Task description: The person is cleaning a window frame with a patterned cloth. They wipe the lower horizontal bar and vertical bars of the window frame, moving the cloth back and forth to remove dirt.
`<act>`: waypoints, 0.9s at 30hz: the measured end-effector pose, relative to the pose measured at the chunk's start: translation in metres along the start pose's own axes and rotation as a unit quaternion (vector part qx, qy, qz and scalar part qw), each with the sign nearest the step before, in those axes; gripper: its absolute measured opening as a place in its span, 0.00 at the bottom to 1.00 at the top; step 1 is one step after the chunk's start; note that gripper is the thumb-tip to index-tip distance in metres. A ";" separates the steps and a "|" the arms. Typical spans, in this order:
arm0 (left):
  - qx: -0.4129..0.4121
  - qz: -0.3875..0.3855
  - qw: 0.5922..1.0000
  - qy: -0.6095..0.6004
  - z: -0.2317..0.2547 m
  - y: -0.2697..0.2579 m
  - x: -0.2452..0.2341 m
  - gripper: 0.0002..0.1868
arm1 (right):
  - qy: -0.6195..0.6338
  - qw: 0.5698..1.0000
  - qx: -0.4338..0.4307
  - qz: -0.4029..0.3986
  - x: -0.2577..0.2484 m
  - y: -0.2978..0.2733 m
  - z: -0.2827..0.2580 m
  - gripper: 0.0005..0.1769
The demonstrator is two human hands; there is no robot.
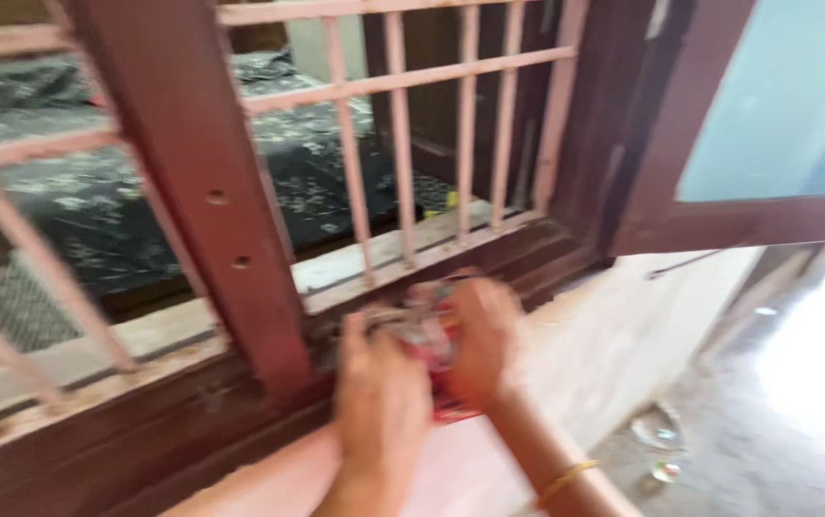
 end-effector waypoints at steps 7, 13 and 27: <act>-0.033 -0.214 0.966 0.142 -0.014 -0.017 -0.025 0.17 | 0.049 0.994 -0.065 -0.074 -0.004 -0.001 -0.058 0.24; -0.044 0.014 0.998 -0.038 -0.020 0.014 -0.045 0.15 | 0.017 0.997 -0.014 0.073 0.008 0.049 -0.013 0.34; -0.086 -0.030 0.980 -0.175 -0.009 0.072 0.006 0.18 | -0.217 0.878 -0.090 -0.416 0.062 0.086 0.031 0.19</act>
Point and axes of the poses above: each hand's wrist, its own y-axis towards the middle knuckle, its own x-axis out of the palm, z = x × y, the point moved 2 cm from there along y, towards the middle knuckle, and after that the axes turned 13 degrees about -y, right-handed, at the moved point
